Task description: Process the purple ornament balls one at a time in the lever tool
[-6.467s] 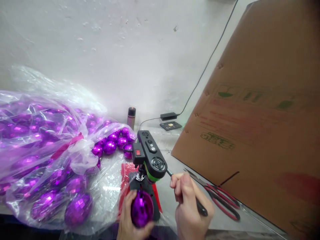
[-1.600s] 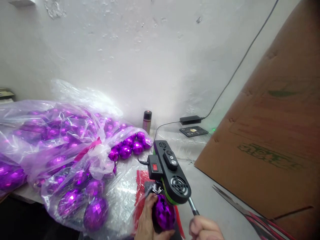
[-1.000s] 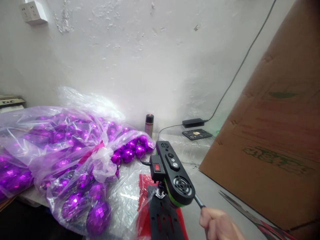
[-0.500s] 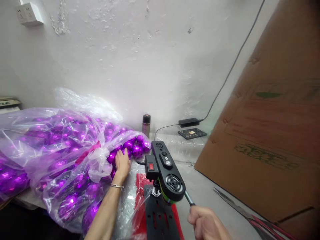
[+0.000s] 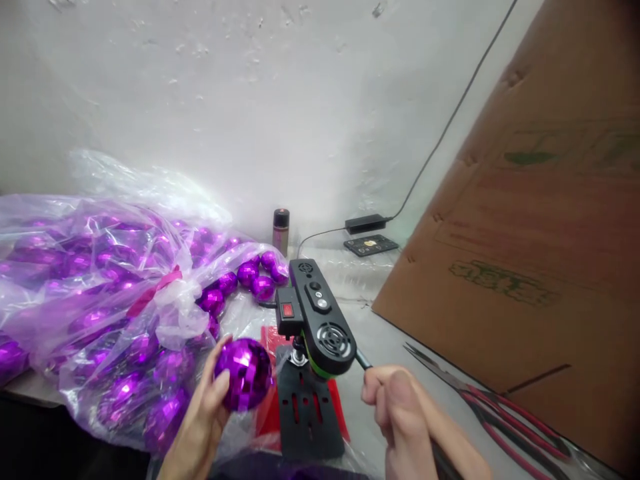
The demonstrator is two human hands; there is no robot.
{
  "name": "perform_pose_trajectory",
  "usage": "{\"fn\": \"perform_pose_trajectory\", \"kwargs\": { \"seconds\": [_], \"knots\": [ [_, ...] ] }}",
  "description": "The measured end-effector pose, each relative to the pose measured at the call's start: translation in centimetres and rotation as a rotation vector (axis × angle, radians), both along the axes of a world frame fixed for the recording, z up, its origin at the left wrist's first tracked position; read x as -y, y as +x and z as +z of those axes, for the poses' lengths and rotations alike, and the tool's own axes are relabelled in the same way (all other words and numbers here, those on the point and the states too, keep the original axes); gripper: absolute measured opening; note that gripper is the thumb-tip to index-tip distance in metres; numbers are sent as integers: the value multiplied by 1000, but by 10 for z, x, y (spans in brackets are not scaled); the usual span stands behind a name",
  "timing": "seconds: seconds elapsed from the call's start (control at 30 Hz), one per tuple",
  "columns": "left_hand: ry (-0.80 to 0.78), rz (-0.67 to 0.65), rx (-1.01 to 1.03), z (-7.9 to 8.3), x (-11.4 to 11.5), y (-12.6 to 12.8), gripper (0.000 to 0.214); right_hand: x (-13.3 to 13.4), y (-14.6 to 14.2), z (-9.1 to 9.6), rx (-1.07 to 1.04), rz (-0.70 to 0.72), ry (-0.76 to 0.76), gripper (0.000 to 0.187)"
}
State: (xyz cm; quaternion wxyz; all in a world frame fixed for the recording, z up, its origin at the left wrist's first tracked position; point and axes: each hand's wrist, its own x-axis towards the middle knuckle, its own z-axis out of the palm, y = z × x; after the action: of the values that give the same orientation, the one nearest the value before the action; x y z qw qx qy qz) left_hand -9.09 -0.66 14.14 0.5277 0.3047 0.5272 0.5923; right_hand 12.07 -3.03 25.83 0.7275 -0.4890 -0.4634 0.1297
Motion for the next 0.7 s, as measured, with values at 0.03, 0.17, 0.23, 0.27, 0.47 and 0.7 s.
{"fn": "perform_pose_trajectory", "kwargs": {
  "seconds": [0.03,0.17,0.23,0.27,0.47,0.7],
  "knots": [
    [-28,13,13,-14,17,9,101,0,0,0,5,4,-4,55],
    [-69,0,-89,-61,45,50,96,2,1,-3,18,4,-25,57],
    [-17,-45,-244,-75,38,62,93,3,1,-4,28,-1,-25,58],
    [15,-78,-341,-79,32,65,91,4,1,-4,33,-2,-24,58],
    [264,-87,-705,-88,7,77,72,6,3,-4,47,8,4,53],
    [406,-128,-936,-93,6,74,75,6,-1,-2,57,5,40,55]
  ]
}}
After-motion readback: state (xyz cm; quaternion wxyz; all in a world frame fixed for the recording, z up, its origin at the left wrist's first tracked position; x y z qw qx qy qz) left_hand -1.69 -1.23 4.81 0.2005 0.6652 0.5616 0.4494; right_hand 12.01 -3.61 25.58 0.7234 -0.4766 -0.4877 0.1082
